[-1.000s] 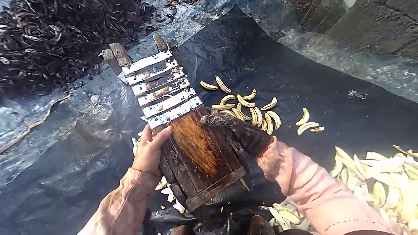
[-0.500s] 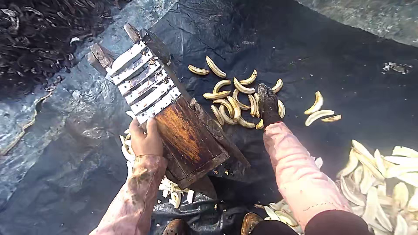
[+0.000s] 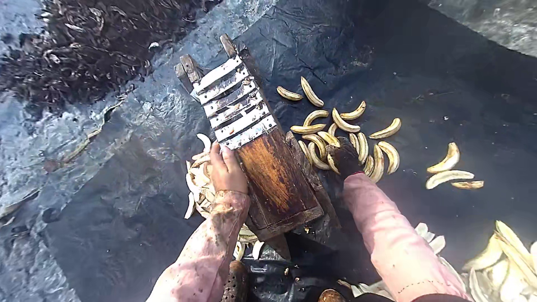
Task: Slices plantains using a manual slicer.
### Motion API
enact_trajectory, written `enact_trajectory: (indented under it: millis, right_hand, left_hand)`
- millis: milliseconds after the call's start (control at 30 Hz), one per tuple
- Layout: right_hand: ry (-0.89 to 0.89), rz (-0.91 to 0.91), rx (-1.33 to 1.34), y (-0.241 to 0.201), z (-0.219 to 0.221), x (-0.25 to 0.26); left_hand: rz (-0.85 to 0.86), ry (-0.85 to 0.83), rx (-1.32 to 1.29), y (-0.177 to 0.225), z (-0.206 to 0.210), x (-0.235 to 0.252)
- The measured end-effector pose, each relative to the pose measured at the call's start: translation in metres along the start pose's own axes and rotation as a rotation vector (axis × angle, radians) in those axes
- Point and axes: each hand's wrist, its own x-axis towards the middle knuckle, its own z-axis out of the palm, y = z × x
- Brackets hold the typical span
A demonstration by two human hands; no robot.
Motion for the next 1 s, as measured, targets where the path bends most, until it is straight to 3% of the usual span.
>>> enact_trajectory:
  millis: [100, 200, 300, 400, 500, 567, 733, 867, 933, 1000]
  right_hand:
    - [-0.006, -0.058, 0.464, -0.038, -0.046, -0.046]
    - [0.038, -0.271, 0.486, -0.091, -0.086, -0.107]
    - [0.338, -0.585, 0.135, -0.142, -0.092, -0.158]
    - [0.633, -0.901, -0.307, -0.154, -0.053, -0.187]
    - [0.576, -1.035, -0.579, -0.144, -0.018, -0.21]
    - [0.555, -1.085, -0.574, -0.137, -0.012, -0.212]
    - [0.443, -1.014, -0.575, -0.144, -0.006, -0.175]
    - [0.384, -0.768, -0.875, -0.208, 0.004, -0.143]
    - [0.326, -0.651, -0.881, -0.249, 0.002, -0.134]
    - [0.346, -0.653, -0.825, -0.244, 0.008, -0.125]
  left_hand:
    - [0.006, -0.041, -0.051, -0.002, 0.0, 0.0]
    - [-0.007, -0.075, -0.085, -0.002, 0.001, 0.002]
    - [0.015, -0.105, -0.167, -0.005, 0.002, 0.004]
    - [0.06, -0.141, -0.244, -0.009, 0.001, 0.004]
    - [0.108, -0.161, -0.29, -0.014, 0.0, 0.008]
    - [0.106, -0.19, -0.322, -0.014, -0.003, 0.009]
    - [0.022, -0.334, -0.351, -0.01, -0.016, 0.01]
    - [0.006, -0.405, -0.331, -0.011, -0.019, 0.012]
    - [0.015, -0.386, -0.35, -0.016, -0.012, 0.012]
    - [0.053, -0.374, -0.342, -0.027, -0.005, 0.01]
